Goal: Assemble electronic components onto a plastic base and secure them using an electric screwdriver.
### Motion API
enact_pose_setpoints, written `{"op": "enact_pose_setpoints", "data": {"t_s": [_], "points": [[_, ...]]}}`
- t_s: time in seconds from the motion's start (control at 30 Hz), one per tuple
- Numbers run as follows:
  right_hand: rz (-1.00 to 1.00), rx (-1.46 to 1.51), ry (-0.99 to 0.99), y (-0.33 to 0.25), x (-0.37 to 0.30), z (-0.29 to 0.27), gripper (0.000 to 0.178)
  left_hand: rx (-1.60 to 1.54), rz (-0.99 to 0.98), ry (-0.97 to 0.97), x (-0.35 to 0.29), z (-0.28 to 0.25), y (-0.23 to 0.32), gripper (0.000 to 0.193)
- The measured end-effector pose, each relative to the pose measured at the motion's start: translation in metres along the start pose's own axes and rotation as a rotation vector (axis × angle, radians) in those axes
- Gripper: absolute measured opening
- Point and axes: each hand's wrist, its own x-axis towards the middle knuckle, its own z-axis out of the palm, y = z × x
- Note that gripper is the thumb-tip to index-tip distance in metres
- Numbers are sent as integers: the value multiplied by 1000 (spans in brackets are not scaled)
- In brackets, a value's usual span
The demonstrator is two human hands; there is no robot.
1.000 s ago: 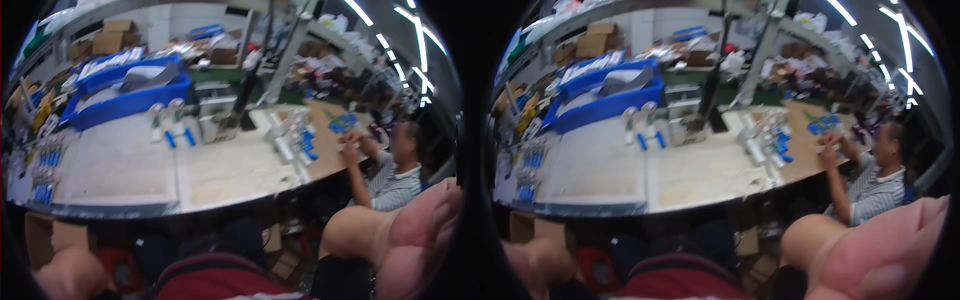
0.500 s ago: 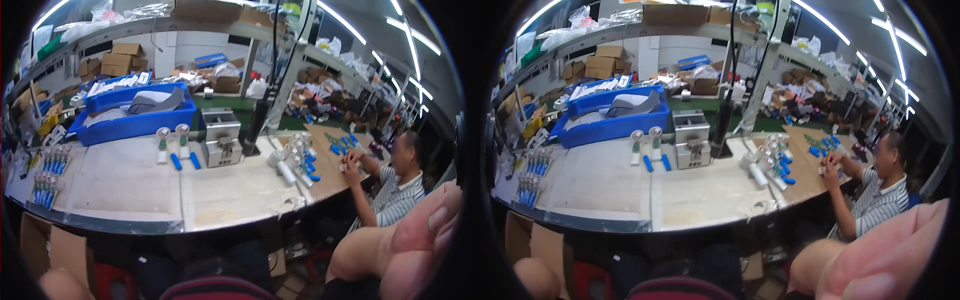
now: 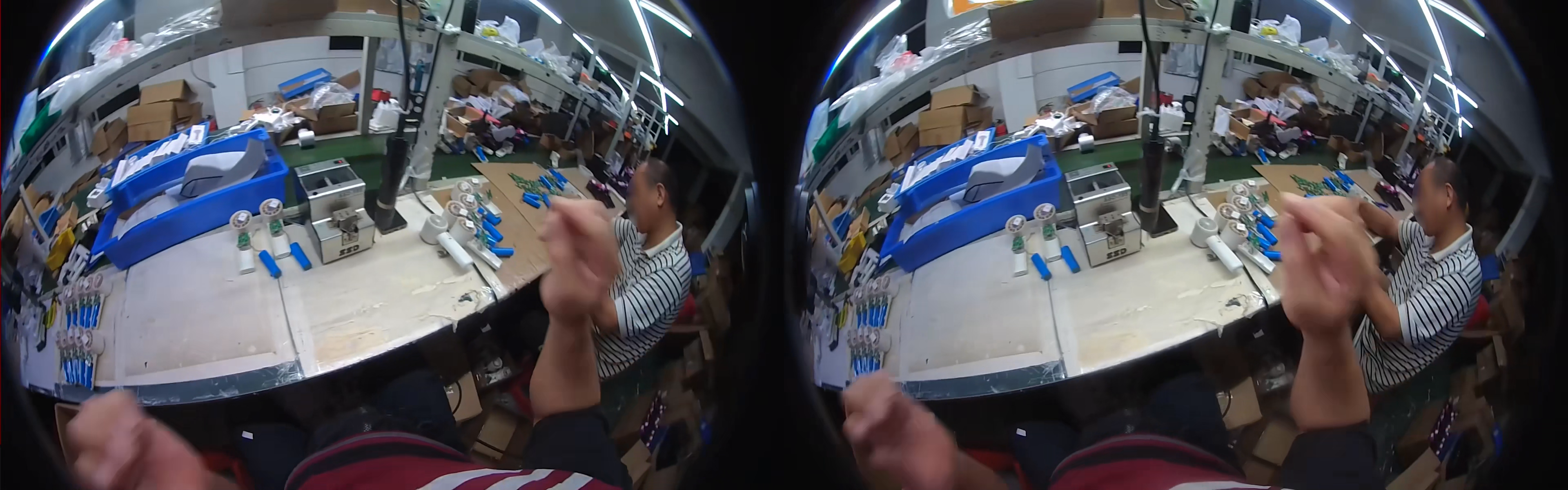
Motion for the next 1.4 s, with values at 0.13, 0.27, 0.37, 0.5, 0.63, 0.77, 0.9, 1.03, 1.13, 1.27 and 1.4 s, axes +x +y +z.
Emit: {"op": "enact_pose_setpoints", "data": {"t_s": [0.13,0.27,0.37,0.5,0.63,0.77,0.9,1.03,1.13,1.27,1.4], "points": [[533,-53,-328,101,-78,2,14,261,-665,-314,-84,28,-82,23],[622,-442,-660,212,-175,4,35,343,-631,-689,-154,30,-143,14],[946,-444,-850,219,-168,13,44,324,-613,-780,-199,35,-179,13],[888,-383,-811,268,-180,10,30,346,-687,-688,-193,47,-171,12],[1130,-134,-880,282,-185,63,27,465,-724,-682,-195,34,-169,12],[930,12,-882,492,-343,33,18,499,-686,-711,-203,38,-171,11],[654,55,-857,547,-347,-3,15,461,-589,-663,-199,31,-164,9],[524,240,-798,371,-373,77,20,543,-622,-710,-210,37,-163,9],[402,185,-735,183,-253,91,27,489,-582,-665,-205,45,-166,7],[265,40,-742,144,-250,82,14,481,-545,-751,-206,33,-184,7],[187,62,-728,83,-229,109,15,468,-769,-687,-176,23,-166,7]]}}
